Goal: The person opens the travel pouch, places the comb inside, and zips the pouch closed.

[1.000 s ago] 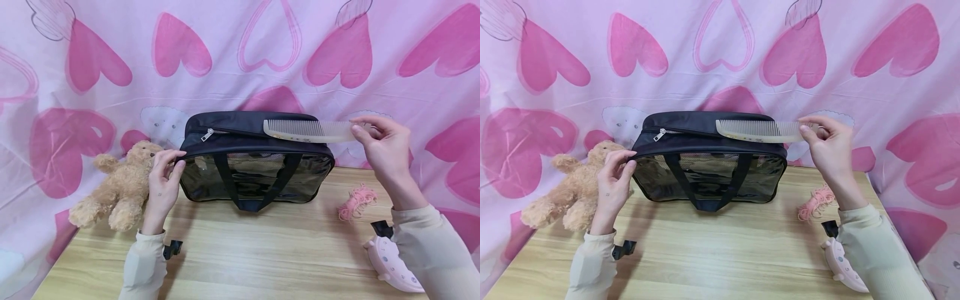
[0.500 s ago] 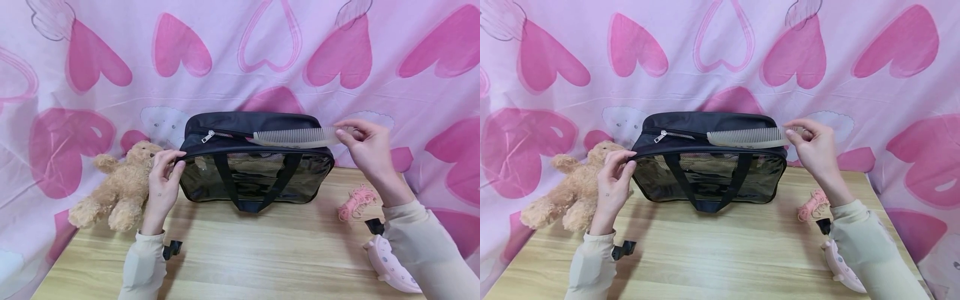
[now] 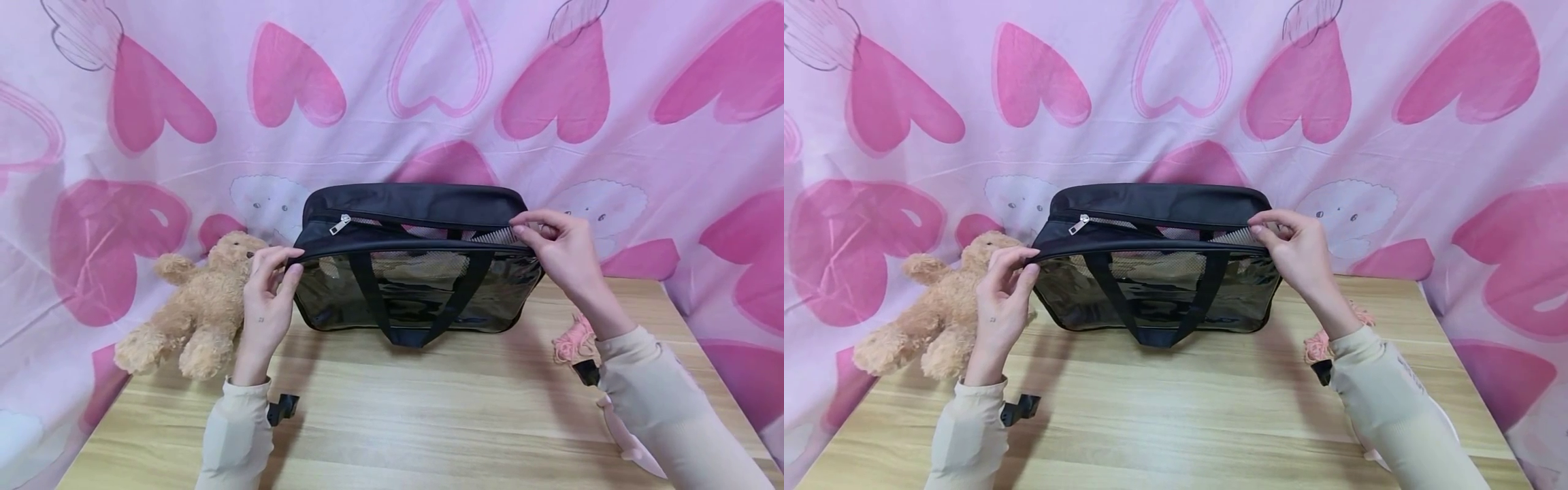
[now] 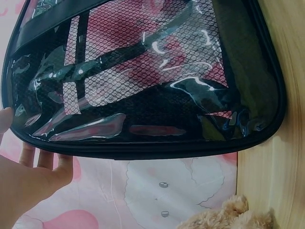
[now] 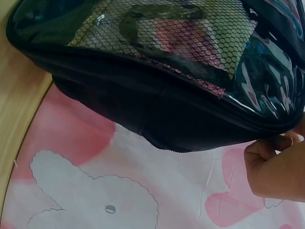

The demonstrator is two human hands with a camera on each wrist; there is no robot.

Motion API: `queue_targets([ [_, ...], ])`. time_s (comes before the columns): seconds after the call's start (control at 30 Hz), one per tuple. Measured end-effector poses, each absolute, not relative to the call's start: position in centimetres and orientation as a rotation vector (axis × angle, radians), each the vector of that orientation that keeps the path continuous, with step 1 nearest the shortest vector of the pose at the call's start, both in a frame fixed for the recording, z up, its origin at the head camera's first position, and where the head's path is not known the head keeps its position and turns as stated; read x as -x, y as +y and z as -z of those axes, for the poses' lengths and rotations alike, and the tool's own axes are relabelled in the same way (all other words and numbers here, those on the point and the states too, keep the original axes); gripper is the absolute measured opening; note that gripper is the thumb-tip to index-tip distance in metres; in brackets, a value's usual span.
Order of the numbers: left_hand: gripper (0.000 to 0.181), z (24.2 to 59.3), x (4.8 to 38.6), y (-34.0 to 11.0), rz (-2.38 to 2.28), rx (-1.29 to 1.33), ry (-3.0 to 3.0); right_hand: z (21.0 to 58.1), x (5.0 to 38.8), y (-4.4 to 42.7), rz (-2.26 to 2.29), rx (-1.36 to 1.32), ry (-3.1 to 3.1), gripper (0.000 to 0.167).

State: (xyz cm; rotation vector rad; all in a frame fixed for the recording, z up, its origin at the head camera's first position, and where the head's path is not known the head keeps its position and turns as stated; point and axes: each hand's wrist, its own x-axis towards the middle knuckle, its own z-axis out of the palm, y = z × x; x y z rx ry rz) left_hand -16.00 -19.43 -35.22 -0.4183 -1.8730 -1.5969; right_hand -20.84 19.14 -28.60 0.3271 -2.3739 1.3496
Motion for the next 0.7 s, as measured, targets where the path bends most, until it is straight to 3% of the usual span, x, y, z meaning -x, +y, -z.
queue_targets([
  [0.7,0.016,33.1,14.7,-18.5,1.587,0.422,-1.867,28.8,20.7,19.0,-1.55,-0.282,-2.264,0.015],
])
